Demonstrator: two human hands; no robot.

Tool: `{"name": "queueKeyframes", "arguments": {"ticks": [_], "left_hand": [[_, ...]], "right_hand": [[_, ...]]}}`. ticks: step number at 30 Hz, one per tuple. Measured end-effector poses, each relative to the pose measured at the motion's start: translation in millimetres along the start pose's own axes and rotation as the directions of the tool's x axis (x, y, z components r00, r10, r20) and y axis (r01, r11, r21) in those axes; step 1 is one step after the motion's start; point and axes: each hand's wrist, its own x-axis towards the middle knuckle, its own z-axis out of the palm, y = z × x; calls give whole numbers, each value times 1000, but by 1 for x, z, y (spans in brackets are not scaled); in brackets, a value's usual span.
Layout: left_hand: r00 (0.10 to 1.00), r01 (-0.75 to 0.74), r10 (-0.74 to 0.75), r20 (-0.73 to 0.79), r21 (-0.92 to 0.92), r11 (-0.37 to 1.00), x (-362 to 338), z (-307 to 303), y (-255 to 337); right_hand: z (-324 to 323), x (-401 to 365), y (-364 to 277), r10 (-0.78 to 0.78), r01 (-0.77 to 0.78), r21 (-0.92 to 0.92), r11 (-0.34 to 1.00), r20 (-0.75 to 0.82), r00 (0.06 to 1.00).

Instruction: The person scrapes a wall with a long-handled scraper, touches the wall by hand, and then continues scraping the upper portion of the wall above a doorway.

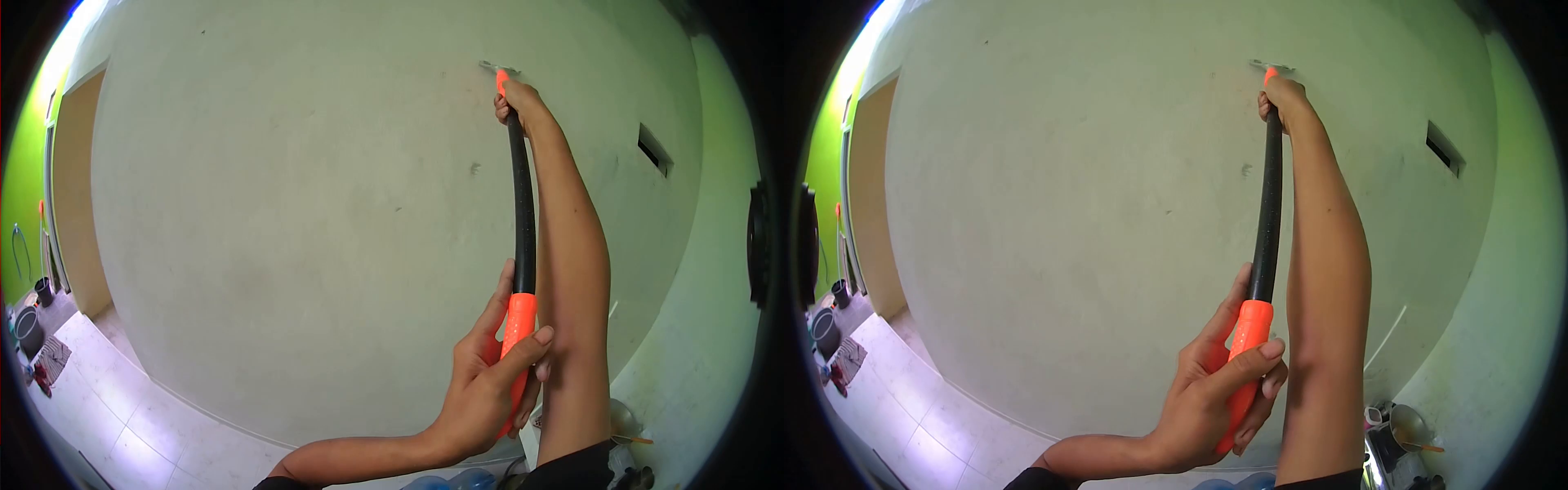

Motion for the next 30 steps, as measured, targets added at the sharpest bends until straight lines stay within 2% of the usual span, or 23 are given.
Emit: {"name": "queueKeyframes", "arguments": {"ticks": [3,4,7,12,15,18,21,24,27,30], "left_hand": [[999,25,-25,-44,7,1000,-1,20,2],[1000,-21,21,-6,-73,997,-2,27,-6],[999,-16,17,-41,25,1000,-6,33,-4],[998,-1,8,-70,101,995,-7,6,-17],[997,-19,31,-64,171,985,3,0,-15],[999,-28,34,-40,130,991,27,2,-12],[999,3,-1,-47,48,999,8,16,-3],[999,-9,11,-37,54,998,18,12,-9],[999,-30,32,-31,74,997,14,17,-13],[999,-34,35,-16,82,996,11,14,-3]], "right_hand": [[-5,9,-12,44,-44,-6,999,45,998],[-5,8,-15,62,-62,0,998,75,995],[-9,13,-12,33,-34,9,999,95,995],[1,-29,8,-63,68,89,994,-58,996],[-2,-4,10,-58,61,87,994,-34,998],[-5,15,-15,-44,44,-5,999,-21,999],[-2,1,-11,-13,13,-5,1000,-9,1000],[-5,14,-9,-50,50,5,999,2,999],[-4,4,-19,-19,21,-50,999,33,999],[0,1,-9,-26,26,-6,1000,-31,999]]}}
